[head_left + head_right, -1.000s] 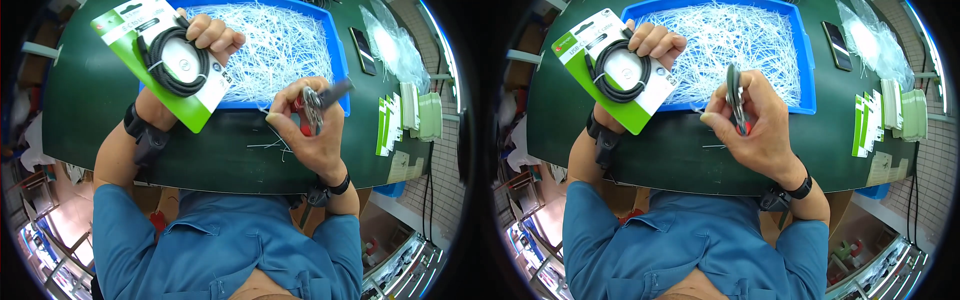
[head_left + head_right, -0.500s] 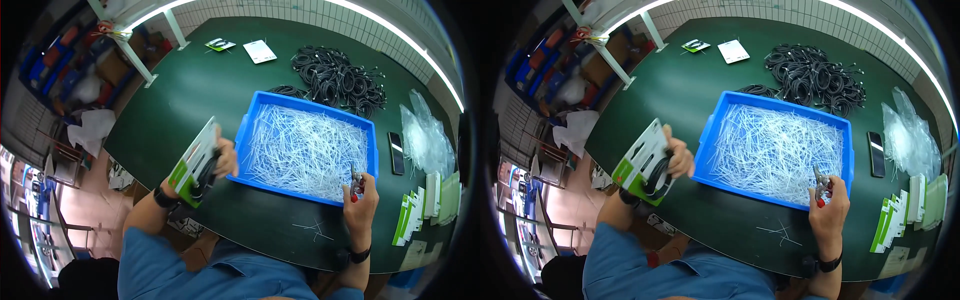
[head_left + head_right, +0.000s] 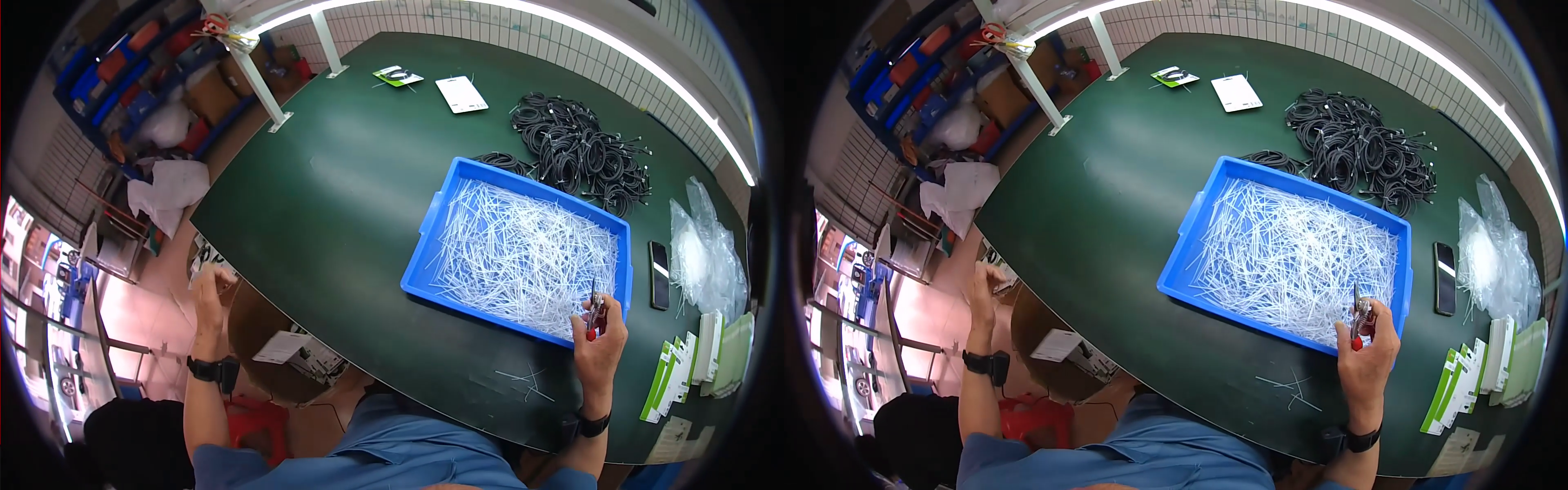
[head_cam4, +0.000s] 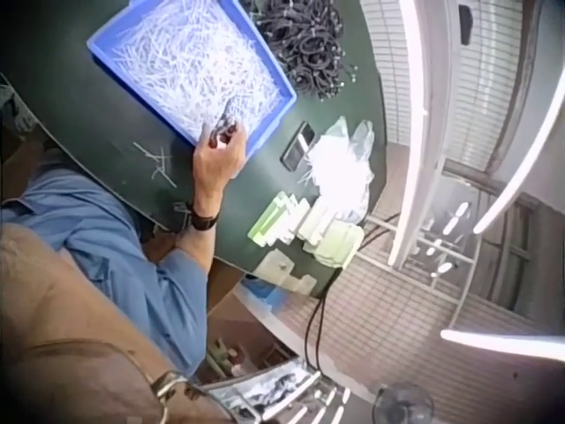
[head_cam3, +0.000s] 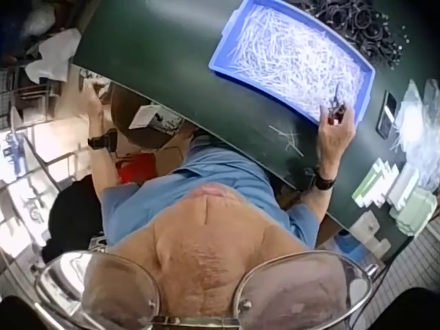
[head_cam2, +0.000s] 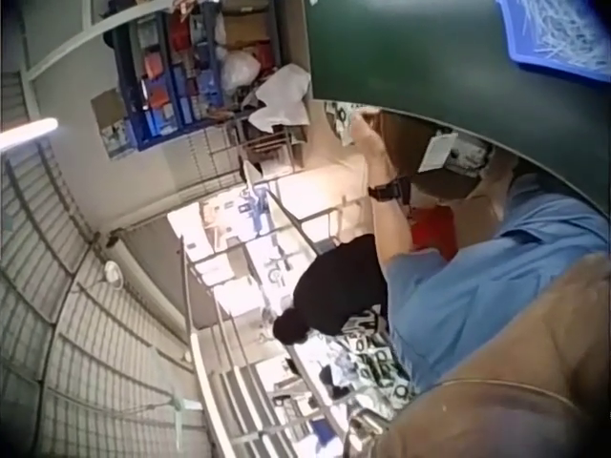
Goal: The person trims plastic ties from USB-C cable packaging using shears, turning the packages over to cut from both sides. They place the trimmed packages into a cardboard box and move a tray of plastic scraps.
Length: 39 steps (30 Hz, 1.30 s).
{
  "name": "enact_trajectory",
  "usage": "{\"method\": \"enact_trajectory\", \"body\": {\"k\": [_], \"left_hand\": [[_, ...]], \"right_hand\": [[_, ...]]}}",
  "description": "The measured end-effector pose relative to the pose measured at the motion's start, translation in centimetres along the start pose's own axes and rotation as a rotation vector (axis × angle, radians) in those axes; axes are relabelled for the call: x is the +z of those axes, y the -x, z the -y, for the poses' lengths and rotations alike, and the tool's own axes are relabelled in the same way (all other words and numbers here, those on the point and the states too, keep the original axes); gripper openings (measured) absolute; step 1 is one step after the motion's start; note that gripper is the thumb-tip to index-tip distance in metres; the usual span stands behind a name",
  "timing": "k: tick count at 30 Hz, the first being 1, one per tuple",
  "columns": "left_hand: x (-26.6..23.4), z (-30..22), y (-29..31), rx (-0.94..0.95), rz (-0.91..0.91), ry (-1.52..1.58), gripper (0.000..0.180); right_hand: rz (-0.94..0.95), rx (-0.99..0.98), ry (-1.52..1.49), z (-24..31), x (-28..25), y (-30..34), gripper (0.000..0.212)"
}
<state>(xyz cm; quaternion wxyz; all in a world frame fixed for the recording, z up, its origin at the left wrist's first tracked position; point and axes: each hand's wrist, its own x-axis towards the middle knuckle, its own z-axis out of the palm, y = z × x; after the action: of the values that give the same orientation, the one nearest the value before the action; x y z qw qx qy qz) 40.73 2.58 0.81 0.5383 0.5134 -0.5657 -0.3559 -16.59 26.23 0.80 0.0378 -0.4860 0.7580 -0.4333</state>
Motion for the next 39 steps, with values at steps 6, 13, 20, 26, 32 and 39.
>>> {"method": "enact_trajectory", "body": {"k": [6,13,20,26,32,39], "left_hand": [[13.6,-1.5,-11.5,0.297,0.252,-0.224,0.019],[32.7,4.6,-28.0,0.659,0.229,-0.62,0.069],[43.4,5.3,-34.6,0.445,0.388,-0.953,0.091],[47.9,7.3,-39.8,0.475,0.406,-1.152,0.09],[51.2,8.7,-43.1,0.465,0.407,-1.255,0.088],[54.0,10.4,-46.9,0.249,0.522,-0.731,0.09]], "right_hand": [[-0.124,-0.082,0.095,-1.4,-0.6,-0.8,0.048],[-0.575,0.018,0.112,-9.4,-3.0,-1.5,0.039],[-0.56,0.131,-0.179,-16.0,-4.4,-1.1,0.037],[-0.501,0.237,-0.483,-16.4,-3.4,-1.5,0.039],[-0.43,0.239,-0.391,-15.7,-3.4,-1.3,0.04],[-0.393,0.242,-0.345,-14.0,-3.0,-1.7,0.039]]}}
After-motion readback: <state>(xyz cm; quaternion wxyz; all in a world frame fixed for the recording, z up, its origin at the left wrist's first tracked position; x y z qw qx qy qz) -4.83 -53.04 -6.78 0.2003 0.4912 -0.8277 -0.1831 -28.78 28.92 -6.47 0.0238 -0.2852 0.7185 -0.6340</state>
